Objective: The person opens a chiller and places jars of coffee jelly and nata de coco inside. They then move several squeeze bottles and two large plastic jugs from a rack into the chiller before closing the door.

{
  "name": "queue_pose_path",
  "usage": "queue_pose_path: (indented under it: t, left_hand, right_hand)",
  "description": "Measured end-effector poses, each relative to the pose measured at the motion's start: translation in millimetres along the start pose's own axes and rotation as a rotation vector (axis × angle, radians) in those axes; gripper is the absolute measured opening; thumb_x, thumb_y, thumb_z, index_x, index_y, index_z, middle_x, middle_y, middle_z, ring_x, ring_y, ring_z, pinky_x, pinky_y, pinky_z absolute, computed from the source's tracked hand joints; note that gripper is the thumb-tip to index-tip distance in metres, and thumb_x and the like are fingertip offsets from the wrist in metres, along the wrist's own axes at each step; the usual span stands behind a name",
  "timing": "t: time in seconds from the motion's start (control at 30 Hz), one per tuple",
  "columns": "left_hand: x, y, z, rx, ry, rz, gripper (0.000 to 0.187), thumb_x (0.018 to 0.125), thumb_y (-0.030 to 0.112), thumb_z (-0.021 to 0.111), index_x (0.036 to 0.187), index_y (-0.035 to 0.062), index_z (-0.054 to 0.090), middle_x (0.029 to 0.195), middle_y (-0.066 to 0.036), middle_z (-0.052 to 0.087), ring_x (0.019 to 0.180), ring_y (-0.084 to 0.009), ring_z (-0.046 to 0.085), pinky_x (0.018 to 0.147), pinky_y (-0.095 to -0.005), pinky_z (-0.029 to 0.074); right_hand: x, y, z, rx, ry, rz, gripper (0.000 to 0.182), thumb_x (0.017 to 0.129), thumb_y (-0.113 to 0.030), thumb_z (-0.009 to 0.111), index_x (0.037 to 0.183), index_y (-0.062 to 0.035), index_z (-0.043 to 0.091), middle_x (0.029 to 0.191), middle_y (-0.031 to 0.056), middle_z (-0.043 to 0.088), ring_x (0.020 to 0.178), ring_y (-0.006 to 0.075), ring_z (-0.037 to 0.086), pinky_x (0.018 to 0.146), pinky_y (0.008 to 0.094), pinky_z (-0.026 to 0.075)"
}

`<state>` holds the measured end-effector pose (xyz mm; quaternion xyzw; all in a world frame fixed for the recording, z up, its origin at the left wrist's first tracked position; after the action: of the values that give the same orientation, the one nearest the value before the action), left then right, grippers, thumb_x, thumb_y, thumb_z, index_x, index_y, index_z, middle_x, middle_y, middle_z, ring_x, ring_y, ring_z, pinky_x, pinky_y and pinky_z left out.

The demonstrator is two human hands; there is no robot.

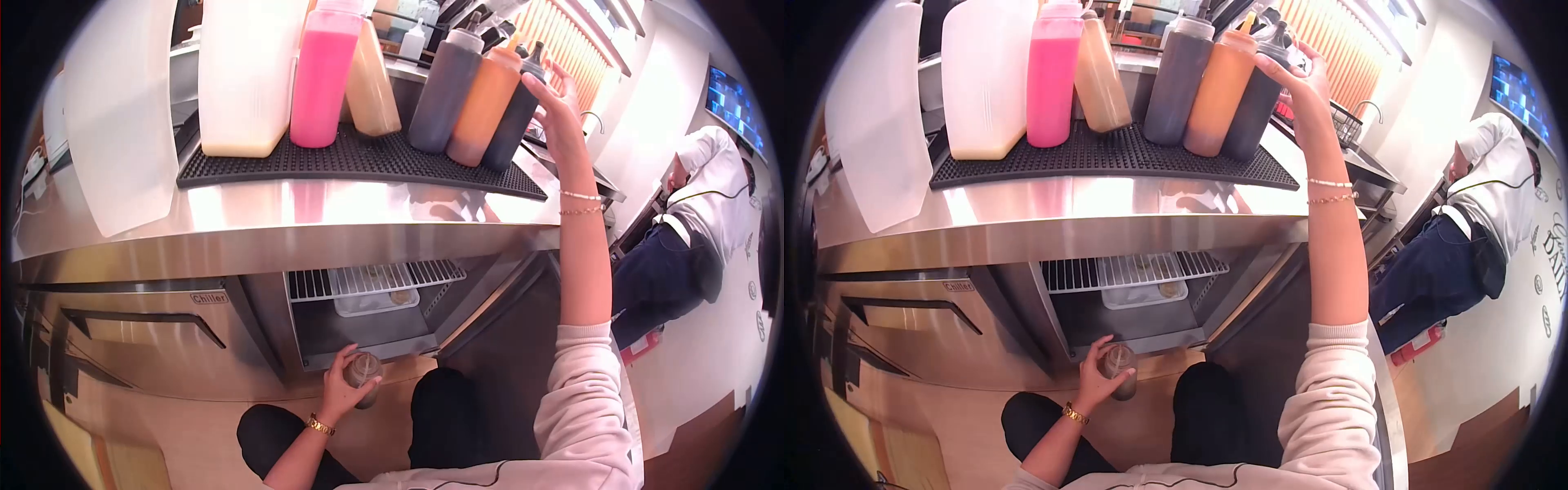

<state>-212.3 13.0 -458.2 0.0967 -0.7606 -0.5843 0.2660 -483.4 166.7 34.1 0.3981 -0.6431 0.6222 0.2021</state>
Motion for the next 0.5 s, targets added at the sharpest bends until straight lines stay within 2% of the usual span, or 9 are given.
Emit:
queue_pose_path:
  t: [0.03, 0.13, 0.17, 0.27, 0.5]
  left_hand:
    - [1.3, 1.2, -0.6, 0.004, 0.002, 0.009, 0.081, 0.068, 0.02, 0.089, 0.136, 0.0086, 0.047, 0.116, -0.016, 0.069, 0.112, -0.0251, 0.066, 0.098, -0.0384, 0.051]
    - [2.1, 2.7, -3.8, 0.014, 0.005, 0.026, 0.081, 0.068, 0.019, 0.089, 0.136, 0.0087, 0.047, 0.115, -0.016, 0.069, 0.11, -0.0248, 0.067, 0.097, -0.0382, 0.052]
    - [2.6, 0.3, -4.2, 0.017, 0.009, 0.032, 0.081, 0.067, 0.019, 0.089, 0.136, 0.0088, 0.047, 0.115, -0.016, 0.069, 0.11, -0.0246, 0.067, 0.097, -0.038, 0.052]
    - [2.9, 0.5, -7.1, -0.001, 0.019, 0.037, 0.082, 0.067, 0.019, 0.089, 0.136, 0.0091, 0.046, 0.115, -0.016, 0.069, 0.108, -0.0244, 0.068, 0.096, -0.0379, 0.053]
    - [1.5, 5.2, -10.4, 0.019, -0.007, 0.01, 0.082, 0.067, 0.02, 0.089, 0.136, 0.0093, 0.046, 0.115, -0.015, 0.07, 0.107, -0.0247, 0.069, 0.095, -0.0379, 0.053]
  right_hand:
    - [4.4, -1.6, 4.1, 0.058, -0.038, 0.02, 0.09, 0.073, -0.034, 0.087, 0.142, -0.0014, 0.04, 0.129, 0.0205, 0.057, 0.111, 0.0248, 0.061, 0.091, 0.0404, 0.049]
    - [14.0, 15.3, 19.5, 0.343, -0.287, 0.218, 0.071, 0.075, -0.028, 0.084, 0.134, -0.0038, 0.052, 0.124, 0.0145, 0.063, 0.107, 0.023, 0.063, 0.092, 0.0411, 0.051]
    - [17.3, 24.0, 15.2, 0.375, -0.238, 0.281, 0.059, 0.077, -0.024, 0.083, 0.128, -0.0054, 0.06, 0.117, 0.0091, 0.066, 0.105, 0.0228, 0.064, 0.092, 0.0413, 0.051]
    - [22.8, 33.9, 14.3, 0.369, -0.331, 0.325, 0.062, 0.076, -0.023, 0.084, 0.129, -0.005, 0.058, 0.116, 0.01, 0.066, 0.104, 0.0233, 0.064, 0.091, 0.0409, 0.052]
    - [18.2, 2.3, 29.3, 0.124, -0.336, 0.15, 0.06, 0.071, -0.017, 0.086, 0.124, -0.0078, 0.06, 0.106, 0.0069, 0.066, 0.095, 0.0178, 0.066, 0.074, 0.0306, 0.056]
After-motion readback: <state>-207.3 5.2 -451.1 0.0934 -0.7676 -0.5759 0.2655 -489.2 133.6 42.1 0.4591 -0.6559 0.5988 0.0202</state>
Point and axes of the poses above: each hand's wrist, its own x-axis towards the middle knuckle, its own z-axis out of the palm, y = z × x, the point moved 8 cm from there along x, towards the middle knuckle
